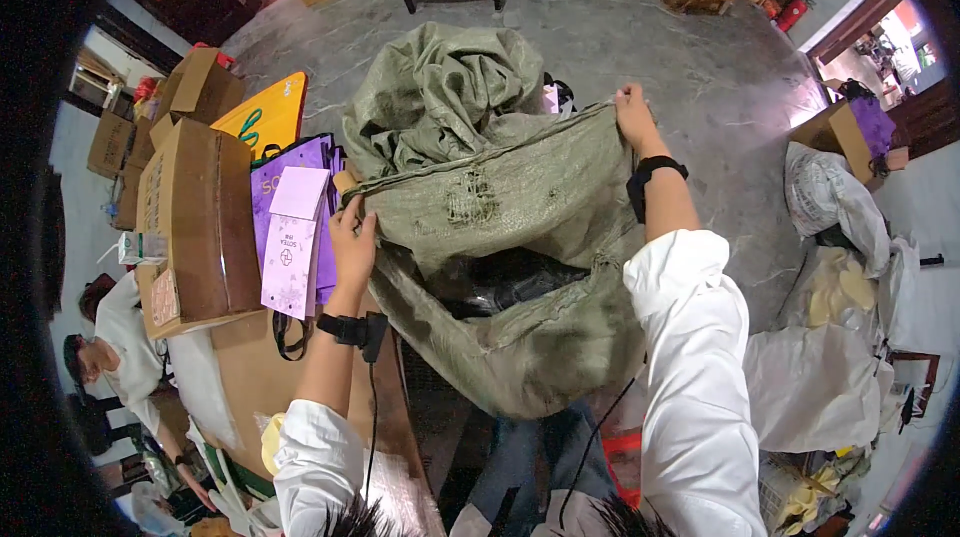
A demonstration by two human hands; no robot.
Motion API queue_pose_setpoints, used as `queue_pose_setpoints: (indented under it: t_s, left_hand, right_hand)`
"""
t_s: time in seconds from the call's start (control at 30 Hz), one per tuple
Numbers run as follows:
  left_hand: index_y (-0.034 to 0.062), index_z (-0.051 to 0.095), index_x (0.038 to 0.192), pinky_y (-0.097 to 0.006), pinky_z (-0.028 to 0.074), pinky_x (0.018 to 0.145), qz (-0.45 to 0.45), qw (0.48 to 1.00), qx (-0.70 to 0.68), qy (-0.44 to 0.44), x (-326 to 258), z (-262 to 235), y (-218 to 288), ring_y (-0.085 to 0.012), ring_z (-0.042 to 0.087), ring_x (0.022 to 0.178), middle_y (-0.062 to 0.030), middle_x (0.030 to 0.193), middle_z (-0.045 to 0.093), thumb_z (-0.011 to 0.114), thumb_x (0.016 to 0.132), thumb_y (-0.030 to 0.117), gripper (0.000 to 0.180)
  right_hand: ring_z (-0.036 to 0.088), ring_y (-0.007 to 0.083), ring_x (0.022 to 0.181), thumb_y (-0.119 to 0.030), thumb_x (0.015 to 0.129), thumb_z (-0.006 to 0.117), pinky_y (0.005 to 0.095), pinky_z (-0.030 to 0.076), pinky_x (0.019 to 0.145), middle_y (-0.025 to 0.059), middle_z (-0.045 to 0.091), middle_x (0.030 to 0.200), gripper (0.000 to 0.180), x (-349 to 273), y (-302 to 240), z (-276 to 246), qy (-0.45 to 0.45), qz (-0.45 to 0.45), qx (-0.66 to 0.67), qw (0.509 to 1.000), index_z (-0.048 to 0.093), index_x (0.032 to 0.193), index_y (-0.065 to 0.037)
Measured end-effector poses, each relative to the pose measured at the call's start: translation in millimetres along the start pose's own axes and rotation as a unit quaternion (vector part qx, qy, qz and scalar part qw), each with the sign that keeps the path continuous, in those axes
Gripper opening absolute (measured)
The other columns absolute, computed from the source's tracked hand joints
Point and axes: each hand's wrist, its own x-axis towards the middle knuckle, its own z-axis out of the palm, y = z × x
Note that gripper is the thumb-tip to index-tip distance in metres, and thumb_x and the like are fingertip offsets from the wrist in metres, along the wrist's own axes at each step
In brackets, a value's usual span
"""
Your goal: Packaging finished slippers into plastic bags and a large collection sack.
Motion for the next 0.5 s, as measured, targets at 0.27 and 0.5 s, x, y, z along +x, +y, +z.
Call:
queue_pose_setpoints:
  t_s: [0.27,0.5]
  left_hand:
    - [0.0012,0.056,0.099,-0.031,0.041,0.063,0.013,0.993,-0.112,0.017,34.5,16.3,-30.5,-0.0198,0.052,0.067,-0.0124,0.073,0.058,0.057,0.083,0.022,0.026]
    - [0.0065,0.045,0.12,-0.031,0.039,0.082,-0.077,0.978,-0.184,-0.055,11.8,5.6,-24.4,-0.0232,0.051,0.093,-0.0161,0.103,0.054,0.06,0.083,0.024,0.043]
  right_hand:
    - [0.044,0.0263,0.114,-0.051,0.092,0.029,0.0359,0.033,0.095,0.0188,0.045,0.125,0.067,-6.7,27.5,-4.2,-0.05,0.115,0.249,0.96,0.038,0.126,0.006]
    - [0.038,0.0274,0.121,-0.048,0.09,0.039,0.0323,0.029,0.1,0.0186,0.038,0.133,0.066,-91.9,65.0,10.2,-0.071,0.094,0.19,0.975,0.031,0.132,0.002]
